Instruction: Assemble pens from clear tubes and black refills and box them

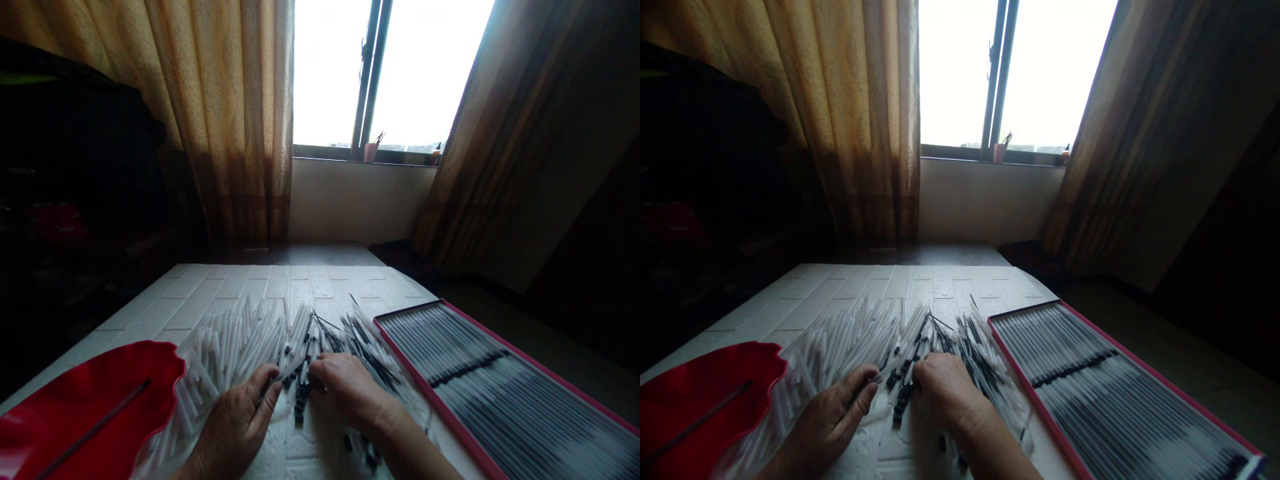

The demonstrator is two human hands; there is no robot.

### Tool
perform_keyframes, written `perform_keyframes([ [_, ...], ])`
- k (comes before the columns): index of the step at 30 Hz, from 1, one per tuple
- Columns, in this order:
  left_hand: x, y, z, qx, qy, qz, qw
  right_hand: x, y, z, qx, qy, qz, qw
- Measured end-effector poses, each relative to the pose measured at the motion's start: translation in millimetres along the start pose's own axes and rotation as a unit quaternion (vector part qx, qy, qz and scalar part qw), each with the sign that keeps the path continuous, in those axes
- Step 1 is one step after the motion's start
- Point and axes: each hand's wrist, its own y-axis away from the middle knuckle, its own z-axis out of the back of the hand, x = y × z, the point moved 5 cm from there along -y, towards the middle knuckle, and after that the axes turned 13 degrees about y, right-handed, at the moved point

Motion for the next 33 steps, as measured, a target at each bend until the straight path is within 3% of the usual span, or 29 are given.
perform_keyframes([
  [5, -2, 0, 0.1, 0.004, 0.011, 0.008, 1.000, -8, 1, 6, -0.026, -0.017, -0.010, 0.999],
  [8, -2, 0, -1.4, 0.011, 0.010, 0.008, 1.000, -17, 3, 10, -0.050, -0.145, -0.023, 0.988],
  [10, -2, 1, -2.5, 0.020, 0.011, 0.008, 1.000, -20, 2, 11, -0.060, -0.302, -0.020, 0.951],
  [12, -2, 1, -3.4, 0.030, 0.013, 0.008, 0.999, -21, -1, 10, -0.059, -0.439, -0.009, 0.897],
  [15, -2, 2, -3.8, 0.038, 0.017, 0.007, 0.999, -20, -4, 7, -0.052, -0.529, 0.005, 0.847],
  [28, -9, 2, -3.5, 0.041, 0.000, -0.019, 0.999, -15, -3, 5, -0.062, -0.528, 0.017, 0.847],
  [33, -8, 2, -4.0, 0.042, -0.005, -0.011, 0.999, -14, 0, 9, -0.072, -0.492, 0.029, 0.867],
])
